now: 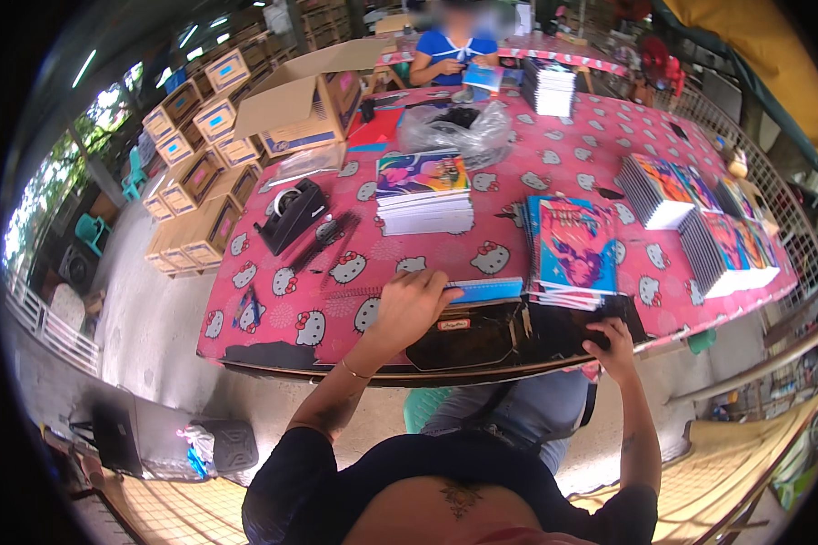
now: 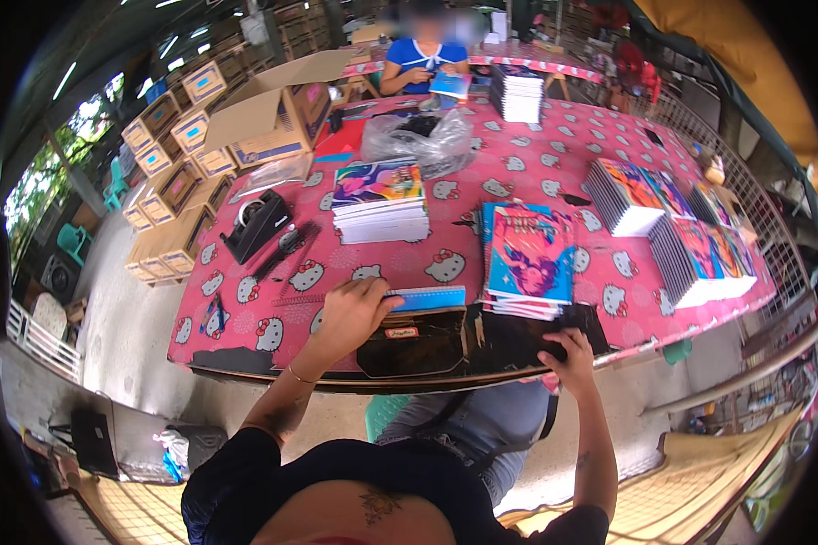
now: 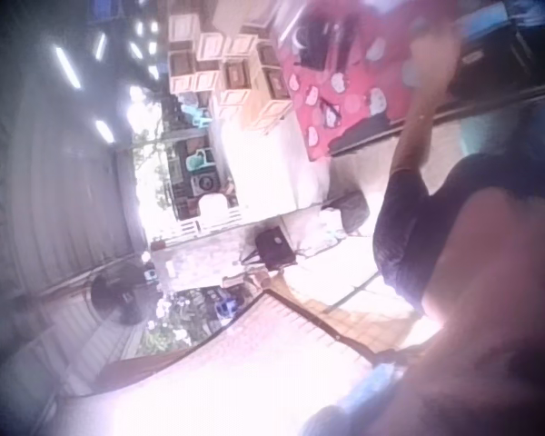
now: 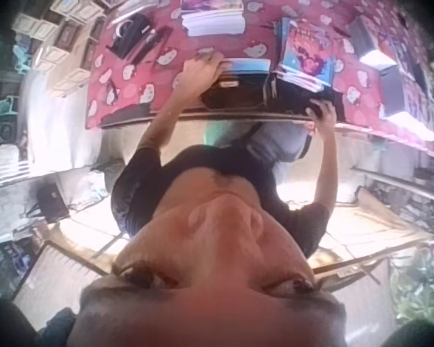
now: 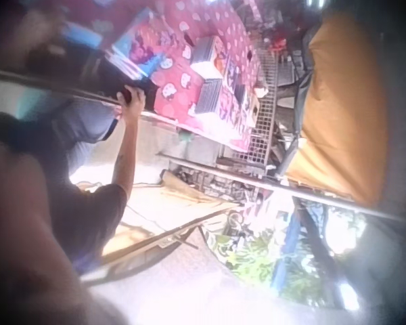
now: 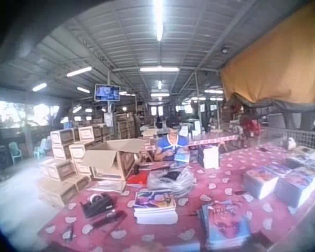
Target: The person assembles spiral-bound notepads by aligning paper stacks, inserting back covers, and organizing the completed items on a table.
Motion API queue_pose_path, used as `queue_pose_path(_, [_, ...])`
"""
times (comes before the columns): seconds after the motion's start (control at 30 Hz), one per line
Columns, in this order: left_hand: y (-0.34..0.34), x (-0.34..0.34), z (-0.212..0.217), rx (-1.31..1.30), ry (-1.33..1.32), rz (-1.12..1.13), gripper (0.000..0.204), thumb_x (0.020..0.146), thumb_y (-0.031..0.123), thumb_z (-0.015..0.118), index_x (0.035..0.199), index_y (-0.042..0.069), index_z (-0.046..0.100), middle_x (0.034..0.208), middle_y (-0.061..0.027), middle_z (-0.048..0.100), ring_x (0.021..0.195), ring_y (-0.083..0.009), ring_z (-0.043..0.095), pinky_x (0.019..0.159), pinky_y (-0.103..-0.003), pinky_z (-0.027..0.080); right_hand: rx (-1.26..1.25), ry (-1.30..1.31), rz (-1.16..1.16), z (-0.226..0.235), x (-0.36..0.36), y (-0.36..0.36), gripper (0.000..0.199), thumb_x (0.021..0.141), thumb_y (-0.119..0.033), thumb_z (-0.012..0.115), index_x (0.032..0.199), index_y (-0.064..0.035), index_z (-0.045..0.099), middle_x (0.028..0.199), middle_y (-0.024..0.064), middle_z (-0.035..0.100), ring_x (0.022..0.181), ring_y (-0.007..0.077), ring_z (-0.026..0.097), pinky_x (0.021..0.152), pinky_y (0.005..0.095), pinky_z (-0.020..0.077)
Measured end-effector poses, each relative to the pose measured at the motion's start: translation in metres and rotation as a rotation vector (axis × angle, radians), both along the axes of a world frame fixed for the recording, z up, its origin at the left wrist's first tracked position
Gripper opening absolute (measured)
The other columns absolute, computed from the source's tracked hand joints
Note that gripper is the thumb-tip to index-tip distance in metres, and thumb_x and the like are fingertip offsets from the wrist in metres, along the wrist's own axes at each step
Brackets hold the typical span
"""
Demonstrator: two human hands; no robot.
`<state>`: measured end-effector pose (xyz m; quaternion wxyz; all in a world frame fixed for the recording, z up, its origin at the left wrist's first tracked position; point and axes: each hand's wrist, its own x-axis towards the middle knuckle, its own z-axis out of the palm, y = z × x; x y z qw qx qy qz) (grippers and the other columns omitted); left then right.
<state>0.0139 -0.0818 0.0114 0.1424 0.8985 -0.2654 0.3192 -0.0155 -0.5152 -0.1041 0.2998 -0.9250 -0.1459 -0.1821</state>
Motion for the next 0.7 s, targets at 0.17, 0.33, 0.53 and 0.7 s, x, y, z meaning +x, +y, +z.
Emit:
queue_pose_path(0.17, [-0.005,0.0,0.0,0.041,-0.022,-0.003,0.031,0.09,0.035,0.071,0.083,0.008,0.057,0.071,-0.0082,0.061,0.065,-0.0286,0.064,0.064,-0.04,0.052,0.001,-0.056,-0.015,-0.008,-0.003,-0.003,0.041,0.073,-0.031,0.086,0.109,-0.0158,0.073,0.101,0.0045,0.059,0.098,0.0278,0.057,0.087,0.0416,0.0457])
queue_pose_path(0.33, [-0.008,0.0,-0.002,0.037,0.019,0.011,0.031,0.09,0.032,0.071,0.084,0.005,0.057,0.076,-0.012,0.063,0.07,-0.0322,0.066,0.061,-0.041,0.051,-0.027,-0.069,-0.022,-0.006,-0.003,-0.003,0.042,0.072,-0.033,0.086,0.108,-0.0159,0.073,0.101,0.005,0.058,0.098,0.0281,0.057,0.085,0.0417,0.0461])
queue_pose_path(0.53, [-0.019,-0.019,0.016,0.004,0.051,-0.03,0.023,0.093,0.028,0.068,0.094,0.004,0.064,0.084,-0.014,0.067,0.08,-0.0347,0.067,0.078,-0.044,0.051,0.107,-0.269,-0.004,0.0,-0.018,0.031,0.04,0.069,-0.021,0.089,0.105,-0.014,0.072,0.097,0.0075,0.06,0.099,0.0292,0.057,0.089,0.0443,0.0458])
queue_pose_path(0.7, [-0.013,-0.021,0.021,-0.063,0.082,-0.111,0.015,0.092,0.019,0.068,0.092,0.005,0.066,0.084,-0.0133,0.068,0.08,-0.034,0.066,0.079,-0.044,0.049,0.31,-0.399,0.188,0.115,-0.008,0.151,0.07,0.073,-0.026,0.089,0.135,-0.0109,0.06,0.136,0.0193,0.052,0.129,0.0392,0.048,0.105,0.0449,0.0429])
